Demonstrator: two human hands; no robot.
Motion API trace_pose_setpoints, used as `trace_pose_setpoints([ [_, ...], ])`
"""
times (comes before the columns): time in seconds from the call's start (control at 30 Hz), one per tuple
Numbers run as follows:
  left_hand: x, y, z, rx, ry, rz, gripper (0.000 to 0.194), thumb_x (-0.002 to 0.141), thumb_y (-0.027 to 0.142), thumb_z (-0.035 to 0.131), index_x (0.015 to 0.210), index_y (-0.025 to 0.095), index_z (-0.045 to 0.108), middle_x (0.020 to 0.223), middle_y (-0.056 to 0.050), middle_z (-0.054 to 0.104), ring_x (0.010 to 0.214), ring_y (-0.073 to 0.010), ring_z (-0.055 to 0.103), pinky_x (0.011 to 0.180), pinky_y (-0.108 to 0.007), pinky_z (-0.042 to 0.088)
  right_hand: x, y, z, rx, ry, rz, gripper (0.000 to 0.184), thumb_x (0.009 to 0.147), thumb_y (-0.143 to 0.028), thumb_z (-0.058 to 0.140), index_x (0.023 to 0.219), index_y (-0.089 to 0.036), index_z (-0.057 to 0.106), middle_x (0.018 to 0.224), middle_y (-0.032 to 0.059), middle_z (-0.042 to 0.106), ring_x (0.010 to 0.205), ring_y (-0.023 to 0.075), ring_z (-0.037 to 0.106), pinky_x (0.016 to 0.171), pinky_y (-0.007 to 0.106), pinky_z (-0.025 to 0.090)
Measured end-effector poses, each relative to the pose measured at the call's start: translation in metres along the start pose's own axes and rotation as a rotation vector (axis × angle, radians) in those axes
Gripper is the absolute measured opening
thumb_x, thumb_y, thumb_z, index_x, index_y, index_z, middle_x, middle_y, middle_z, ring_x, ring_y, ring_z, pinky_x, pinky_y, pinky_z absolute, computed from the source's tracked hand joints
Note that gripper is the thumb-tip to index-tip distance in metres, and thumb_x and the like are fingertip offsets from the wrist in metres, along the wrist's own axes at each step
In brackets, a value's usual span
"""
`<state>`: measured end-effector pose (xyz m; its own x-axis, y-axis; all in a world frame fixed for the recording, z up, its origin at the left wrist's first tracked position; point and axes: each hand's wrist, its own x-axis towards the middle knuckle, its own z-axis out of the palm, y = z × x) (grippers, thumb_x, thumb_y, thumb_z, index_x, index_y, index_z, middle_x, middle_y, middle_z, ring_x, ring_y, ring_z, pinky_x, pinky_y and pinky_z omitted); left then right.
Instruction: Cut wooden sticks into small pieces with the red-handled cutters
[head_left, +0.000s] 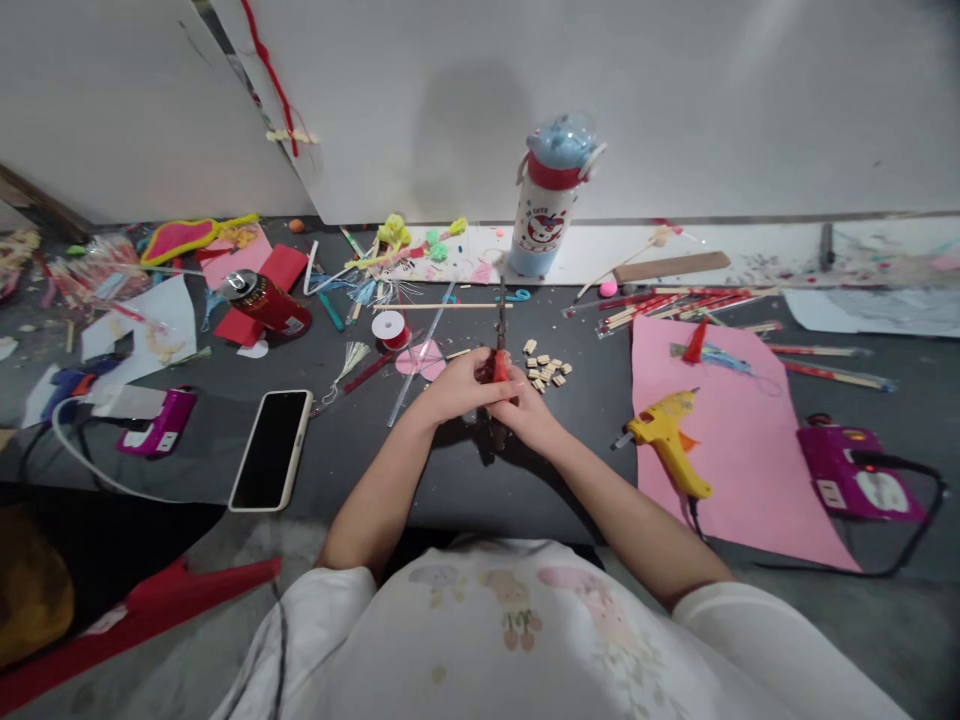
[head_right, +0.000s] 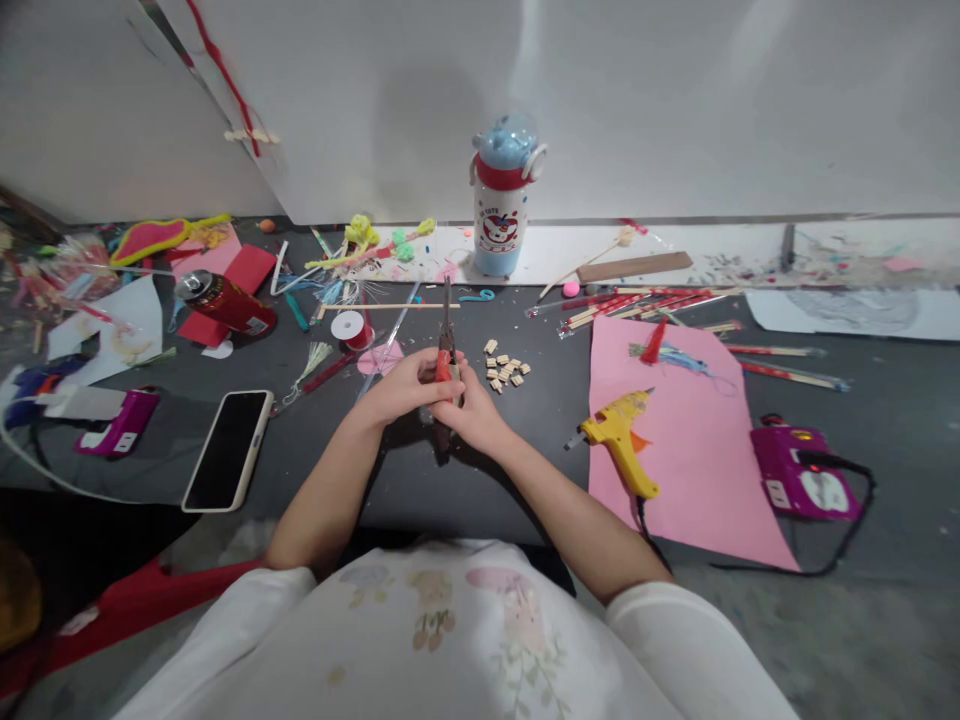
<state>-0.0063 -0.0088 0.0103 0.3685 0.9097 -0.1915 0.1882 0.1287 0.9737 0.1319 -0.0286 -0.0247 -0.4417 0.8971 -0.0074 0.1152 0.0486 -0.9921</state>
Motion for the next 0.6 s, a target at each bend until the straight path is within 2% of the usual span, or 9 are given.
trace_pose_setpoints([
  [0.17,0.0028,0.0003,0.0031,-0.126,0.018,-0.033,0.043,0.061,0.031,0.074,0.096,0.015,0.055,0.084,-0.002,0.059,0.075,-0.0128,0.058,0.070,-0.028,0.048,0.0022,0.0063,-0.0004,0.098,0.030,-0.042,0.048,0.076,-0.035,0.058,0.119,-0.018,0.043,0.115,0.0099,0.056,0.105,0.0210,0.056,0.095,0.040,0.044],
  [0.3,0.0043,-0.0029,0.0032,-0.136,0.031,-0.005,0.044,0.060,0.031,0.075,0.095,0.014,0.055,0.089,-0.004,0.061,0.078,-0.0136,0.059,0.073,-0.029,0.048,0.0033,0.0077,-0.0010,0.102,0.007,-0.069,0.044,0.077,-0.035,0.057,0.116,-0.017,0.044,0.117,0.0116,0.056,0.104,0.0209,0.058,0.097,0.041,0.043],
  [0.47,0.0051,-0.0044,0.0026,-0.134,0.033,0.012,0.044,0.059,0.029,0.076,0.095,0.014,0.057,0.089,-0.004,0.062,0.077,-0.0134,0.059,0.073,-0.030,0.048,0.0038,0.0054,-0.0007,0.097,0.002,-0.101,0.049,0.076,-0.034,0.056,0.120,-0.017,0.041,0.119,0.0117,0.056,0.109,0.0213,0.056,0.098,0.040,0.042],
  [0.6,0.0052,-0.0044,0.0027,-0.135,0.026,0.017,0.043,0.058,0.028,0.076,0.094,0.014,0.058,0.086,-0.004,0.063,0.074,-0.0130,0.059,0.071,-0.029,0.048,0.0036,0.0067,-0.0006,0.077,0.011,-0.093,0.055,0.075,-0.032,0.055,0.124,-0.015,0.037,0.117,0.0126,0.057,0.104,0.0212,0.058,0.097,0.040,0.043],
])
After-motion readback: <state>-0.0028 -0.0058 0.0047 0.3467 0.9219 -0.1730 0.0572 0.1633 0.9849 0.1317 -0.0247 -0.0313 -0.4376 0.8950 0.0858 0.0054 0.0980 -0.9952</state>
